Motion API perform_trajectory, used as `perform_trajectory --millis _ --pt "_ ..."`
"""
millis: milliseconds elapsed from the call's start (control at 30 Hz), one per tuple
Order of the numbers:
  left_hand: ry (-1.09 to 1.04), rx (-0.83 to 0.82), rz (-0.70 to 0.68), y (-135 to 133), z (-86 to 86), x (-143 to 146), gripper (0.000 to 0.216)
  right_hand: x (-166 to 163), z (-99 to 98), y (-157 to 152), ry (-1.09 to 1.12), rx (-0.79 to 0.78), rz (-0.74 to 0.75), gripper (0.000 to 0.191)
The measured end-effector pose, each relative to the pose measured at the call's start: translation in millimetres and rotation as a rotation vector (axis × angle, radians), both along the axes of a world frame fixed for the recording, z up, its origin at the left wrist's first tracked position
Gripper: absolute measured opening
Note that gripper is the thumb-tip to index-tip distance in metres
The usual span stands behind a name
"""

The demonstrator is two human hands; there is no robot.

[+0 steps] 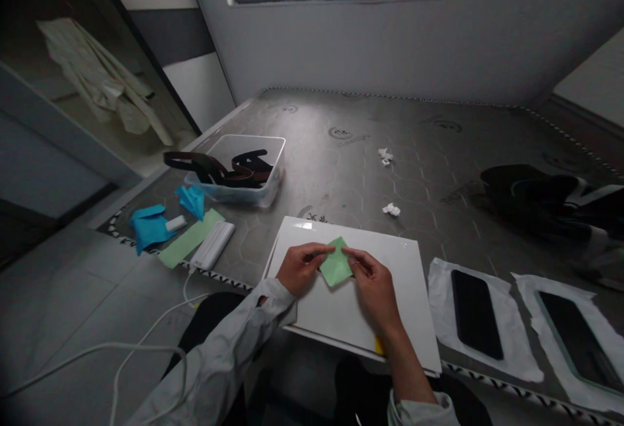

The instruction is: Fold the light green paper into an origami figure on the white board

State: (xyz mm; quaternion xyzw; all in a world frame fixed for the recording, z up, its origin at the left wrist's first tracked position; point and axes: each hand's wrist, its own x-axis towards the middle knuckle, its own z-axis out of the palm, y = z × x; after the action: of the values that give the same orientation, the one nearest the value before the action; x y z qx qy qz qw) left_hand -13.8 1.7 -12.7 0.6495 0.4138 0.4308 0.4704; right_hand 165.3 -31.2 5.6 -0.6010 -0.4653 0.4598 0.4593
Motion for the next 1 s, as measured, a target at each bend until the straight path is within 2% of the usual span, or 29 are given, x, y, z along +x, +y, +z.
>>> perform_trajectory --millis 167,367,600,733,1000 --pt "-0.022 0.001 0.014 1 0.3 0 0.028 8 1.8 -1 -0.057 0.038 0.137 0.032" --pt "-0.079 -0.088 0.044 1 3.6 0 0.032 11 -7.0 -4 -0.03 0.131 0.309 0.046" --pt "-0.067 -0.074 0.034 1 4.9 -1 0.034 12 -9.6 -1 -0.055 0.132 0.249 0.04" --pt "-0.065 -0.045 -0.011 0 3.7 -3 0.032 12 -6.4 1 -0.12 0.129 0.166 0.034" --pt "-0.07 0.008 -0.083 -2 8.2 -6 0.033 10 4.0 -2 -0.144 0.091 0.091 0.032"
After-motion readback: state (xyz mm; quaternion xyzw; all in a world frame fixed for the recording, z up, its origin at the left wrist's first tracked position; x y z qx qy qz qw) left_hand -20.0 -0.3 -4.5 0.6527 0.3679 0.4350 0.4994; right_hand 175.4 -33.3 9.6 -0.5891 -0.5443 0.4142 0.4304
